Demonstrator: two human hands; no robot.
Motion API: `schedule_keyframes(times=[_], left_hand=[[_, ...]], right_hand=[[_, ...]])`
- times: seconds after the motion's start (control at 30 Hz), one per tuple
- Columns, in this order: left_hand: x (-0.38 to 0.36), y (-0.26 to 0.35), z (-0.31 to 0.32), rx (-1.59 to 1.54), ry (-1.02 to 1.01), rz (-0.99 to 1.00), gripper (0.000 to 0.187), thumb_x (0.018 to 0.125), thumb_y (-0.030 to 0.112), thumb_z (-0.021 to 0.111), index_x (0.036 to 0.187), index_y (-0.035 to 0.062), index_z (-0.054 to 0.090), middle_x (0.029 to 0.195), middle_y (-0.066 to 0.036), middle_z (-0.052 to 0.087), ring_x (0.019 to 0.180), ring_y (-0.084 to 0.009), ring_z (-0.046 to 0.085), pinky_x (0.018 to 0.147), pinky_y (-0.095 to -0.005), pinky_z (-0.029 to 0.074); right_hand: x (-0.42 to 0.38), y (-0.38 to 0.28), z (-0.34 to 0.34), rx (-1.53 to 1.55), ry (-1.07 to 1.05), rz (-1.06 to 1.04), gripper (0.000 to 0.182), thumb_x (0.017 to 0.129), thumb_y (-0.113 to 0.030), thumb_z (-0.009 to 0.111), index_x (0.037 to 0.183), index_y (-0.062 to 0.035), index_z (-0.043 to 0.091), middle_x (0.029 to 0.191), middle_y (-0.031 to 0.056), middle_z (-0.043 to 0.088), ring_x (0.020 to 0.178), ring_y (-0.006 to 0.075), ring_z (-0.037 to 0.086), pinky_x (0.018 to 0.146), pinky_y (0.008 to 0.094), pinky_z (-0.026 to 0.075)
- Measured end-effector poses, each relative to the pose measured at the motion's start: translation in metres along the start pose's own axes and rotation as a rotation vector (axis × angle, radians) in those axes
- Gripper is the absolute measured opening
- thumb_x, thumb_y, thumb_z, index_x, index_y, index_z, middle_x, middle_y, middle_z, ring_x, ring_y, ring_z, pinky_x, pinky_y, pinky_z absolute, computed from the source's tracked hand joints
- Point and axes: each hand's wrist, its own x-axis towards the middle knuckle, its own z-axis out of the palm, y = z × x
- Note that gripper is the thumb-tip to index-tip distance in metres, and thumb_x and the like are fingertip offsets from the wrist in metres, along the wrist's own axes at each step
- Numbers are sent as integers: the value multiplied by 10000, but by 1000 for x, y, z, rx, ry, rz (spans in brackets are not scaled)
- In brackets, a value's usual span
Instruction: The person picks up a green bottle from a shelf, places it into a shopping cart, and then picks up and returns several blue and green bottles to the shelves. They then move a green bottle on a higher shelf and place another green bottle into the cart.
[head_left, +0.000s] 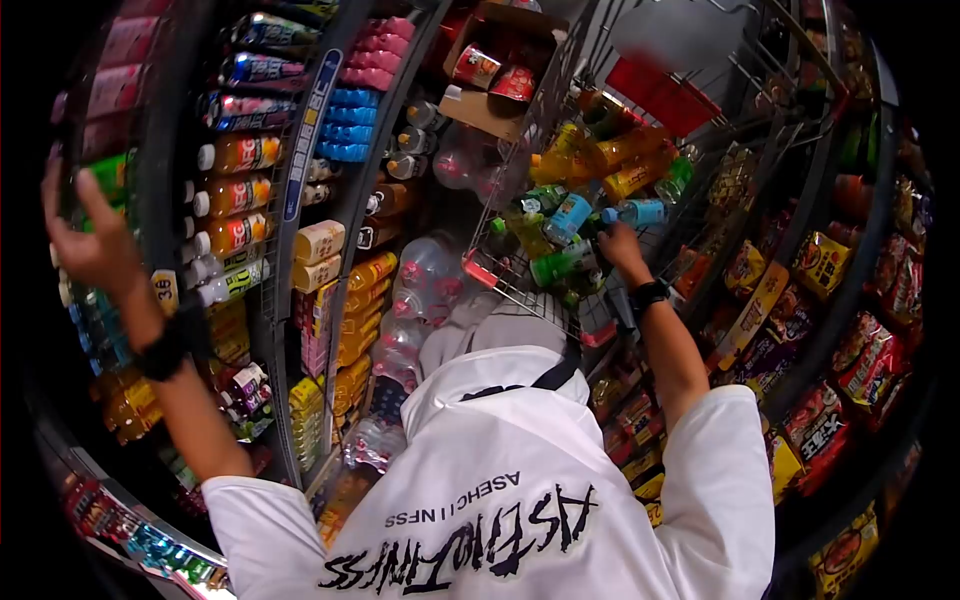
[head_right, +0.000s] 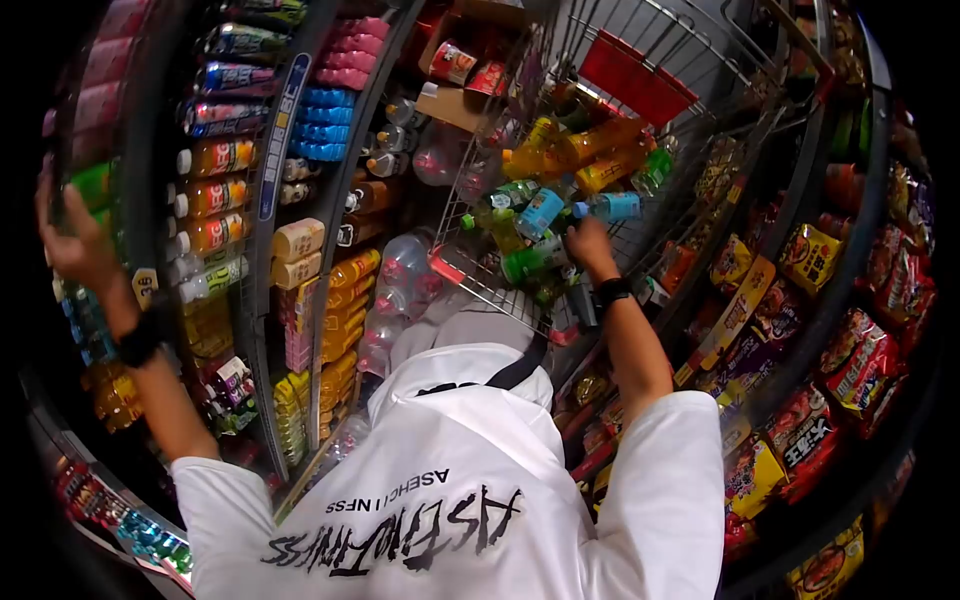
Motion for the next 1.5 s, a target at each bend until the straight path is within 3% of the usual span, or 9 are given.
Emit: schedule_keyframes(times=[0.23, 0.33, 0.47, 0.7, 0.8, 0.93, 1.07, 1.3, 1.5], left_hand=[[-114, 183, 83, -796, -483, -471, 238, 863, 17, 563, 1101, 27, 568, 1244, -147, 549, 1201, -245, 488, 1040, -356, 345], [-143, 222, 94, -1076, -629, -943, 284, 875, 29, 573, 1152, -11, 530, 1267, -144, 528, 1182, -204, 498, 1006, -313, 376], [-157, 248, 88, -1117, -739, -1037, 294, 883, 42, 567, 1166, -21, 515, 1252, -135, 539, 1148, -182, 514, 999, -309, 382], [-171, 251, 92, -1129, -796, -1160, 316, 873, 51, 586, 1169, -9, 489, 1199, -116, 549, 1119, -174, 521, 983, -290, 393], [-203, 255, 104, -1158, -942, -1303, 399, 872, 125, 614, 1213, -12, 458, 1222, -123, 529, 1107, -176, 523, 961, -301, 410], [-231, 264, 118, -1022, -1380, -1424, 812, 784, 485, 686, 1363, 31, 342, 1354, -112, 450, 1163, -202, 490, 886, -357, 399], [-222, 270, 111, -1354, -1555, -1450, 625, 805, 376, 707, 1252, 18, 458, 1173, -83, 570, 1000, -138, 562, 813, -268, 456], [-199, 233, 64, -1284, -1011, -1101, 699, 676, 163, 824, 1225, -45, 445, 1121, -113, 586, 1041, -159, 552, 913, -319, 438], [-167, 173, -5, -1349, -429, -1216, 608, 647, 93, 819, 1165, 28, 507, 1069, -64, 606, 977, -149, 585, 885, -305, 459]], right_hand=[[7, -54, 12, 143, 15, 215, 415, 818, -369, 651, 810, 44, 610, 728, 244, 612, 697, 400, 603, 619, 494, 465], [18, -76, 35, 170, 43, 371, 597, 805, -418, 660, 1079, 89, 505, 869, 250, 634, 790, 399, 623, 673, 473, 496], [26, -96, 56, 346, 79, 637, 901, 748, -491, 696, 1284, 112, 295, 1078, 272, 597, 950, 416, 607, 817, 462, 496], [44, -55, 40, 723, -32, 502, 662, 750, -457, 712, 1056, 97, 517, 886, 186, 614, 795, 315, 631, 665, 429, 486], [12, -73, -36, 1209, -532, 530, 612, 817, -412, 671, 1128, 91, 515, 603, 18, 420, 496, 132, 422, 465, 289, 365], [-44, -118, -95, 1080, -476, 375, 552, 834, -333, 671, 1187, 35, 462, 694, 19, 503, 523, 90, 438, 460, 247, 364], [-83, -151, -130, 1242, -508, 33, 617, 782, -199, 734, 1274, -24, 404, 998, 45, 579, 620, 62, 514, 513, 210, 416], [-101, -224, -146, 1166, -605, -370, 596, 789, 24, 685, 1312, 7, 399, 1163, 88, 562, 990, 129, 566, 802, 270, 491], [-95, -274, -138, 871, -627, -684, 481, 846, -98, 677, 1262, 11, 462, 1111, 72, 601, 836, 83, 588, 712, 222, 481]])
